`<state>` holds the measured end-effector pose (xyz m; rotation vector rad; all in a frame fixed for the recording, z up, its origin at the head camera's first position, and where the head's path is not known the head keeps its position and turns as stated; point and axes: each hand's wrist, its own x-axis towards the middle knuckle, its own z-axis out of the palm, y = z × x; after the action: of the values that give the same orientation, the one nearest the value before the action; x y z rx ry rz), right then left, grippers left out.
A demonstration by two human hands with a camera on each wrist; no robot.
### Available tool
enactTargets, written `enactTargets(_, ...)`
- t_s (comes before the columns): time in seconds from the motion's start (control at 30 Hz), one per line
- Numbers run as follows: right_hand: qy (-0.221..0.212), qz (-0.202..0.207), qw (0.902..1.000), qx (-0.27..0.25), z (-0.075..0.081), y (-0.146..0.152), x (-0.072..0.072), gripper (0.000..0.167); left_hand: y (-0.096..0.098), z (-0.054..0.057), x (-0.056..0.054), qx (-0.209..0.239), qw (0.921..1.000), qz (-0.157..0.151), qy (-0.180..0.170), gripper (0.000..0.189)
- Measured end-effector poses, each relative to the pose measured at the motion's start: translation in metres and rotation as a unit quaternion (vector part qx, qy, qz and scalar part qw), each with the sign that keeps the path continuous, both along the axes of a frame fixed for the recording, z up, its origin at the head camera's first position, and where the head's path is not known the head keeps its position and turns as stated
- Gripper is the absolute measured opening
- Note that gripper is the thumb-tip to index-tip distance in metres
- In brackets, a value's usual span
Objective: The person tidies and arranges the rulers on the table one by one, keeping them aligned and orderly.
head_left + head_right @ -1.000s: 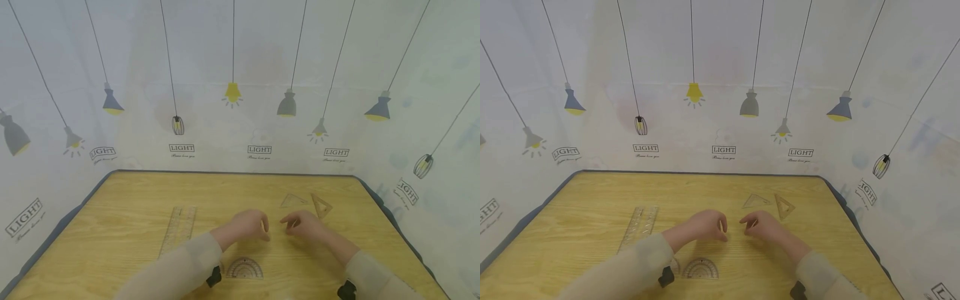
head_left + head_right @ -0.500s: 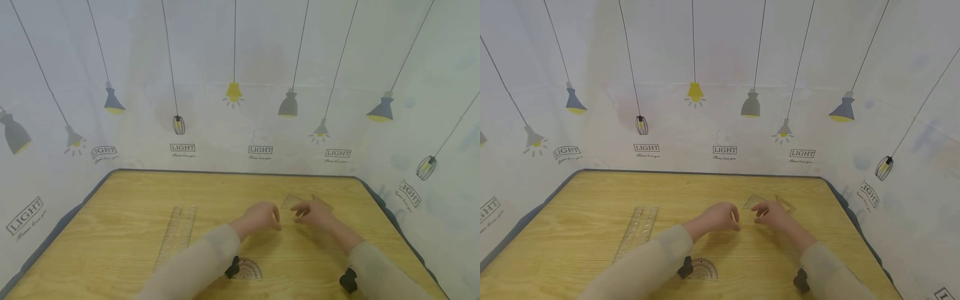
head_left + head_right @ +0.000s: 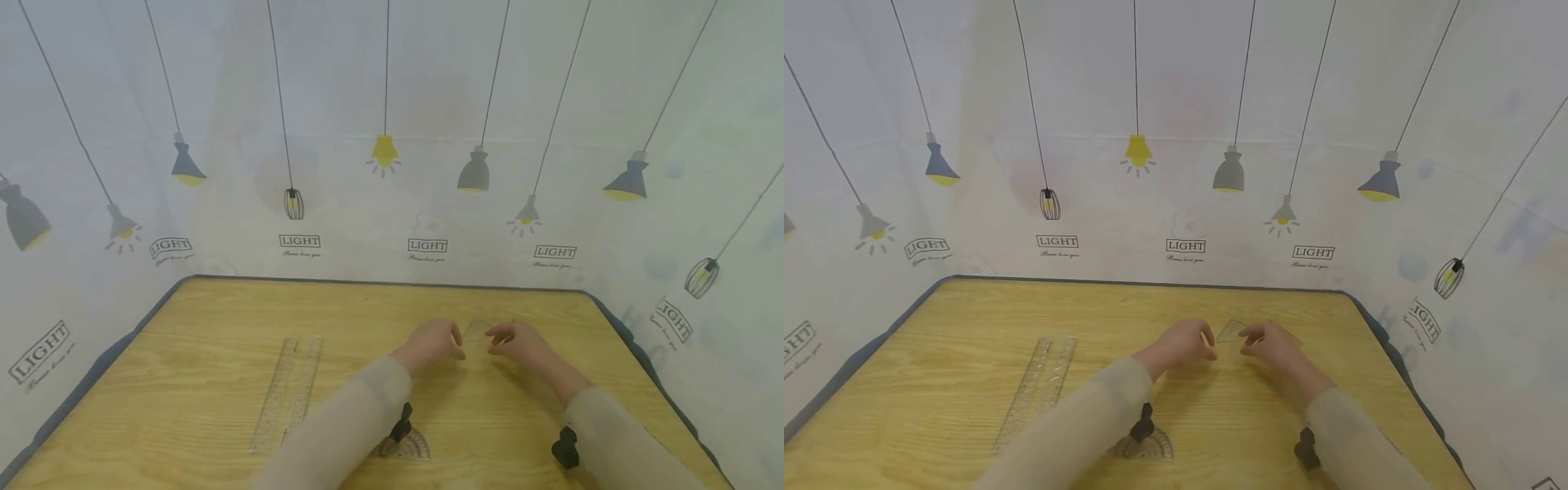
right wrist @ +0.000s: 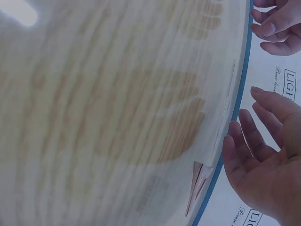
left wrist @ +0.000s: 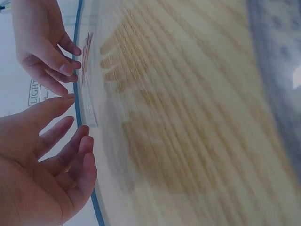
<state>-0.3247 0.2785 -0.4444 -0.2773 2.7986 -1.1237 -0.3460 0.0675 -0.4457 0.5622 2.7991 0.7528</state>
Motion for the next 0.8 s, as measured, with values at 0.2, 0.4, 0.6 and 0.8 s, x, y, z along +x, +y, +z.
enactTargets(0.2, 0.02, 0.006, 0.9998, 0.003, -0.005, 0.006, -0.006, 0.033, 0.012, -0.01, -0.013, -0.005, 0.9999, -0.008, 0.005, 0.024)
enactTargets(0.4, 0.002, -0.009, 0.9994, 0.032, -0.007, 0.006, -0.015, 0.034, 0.019, -0.012, -0.017, 0.021, 0.9994, 0.02, -0.016, 0.024)
enactTargets(0.6, 0.003, -0.013, 0.9992, 0.037, -0.005, 0.004, -0.028, 0.035, 0.021, -0.005, -0.024, 0.038, 0.9983, 0.042, -0.016, 0.03)
enactTargets(0.8, -0.026, -0.033, 0.9983, 0.041, -0.006, 0.003, -0.038, 0.039, 0.024, -0.004, -0.03, 0.019, 0.9983, 0.055, -0.007, 0.033)
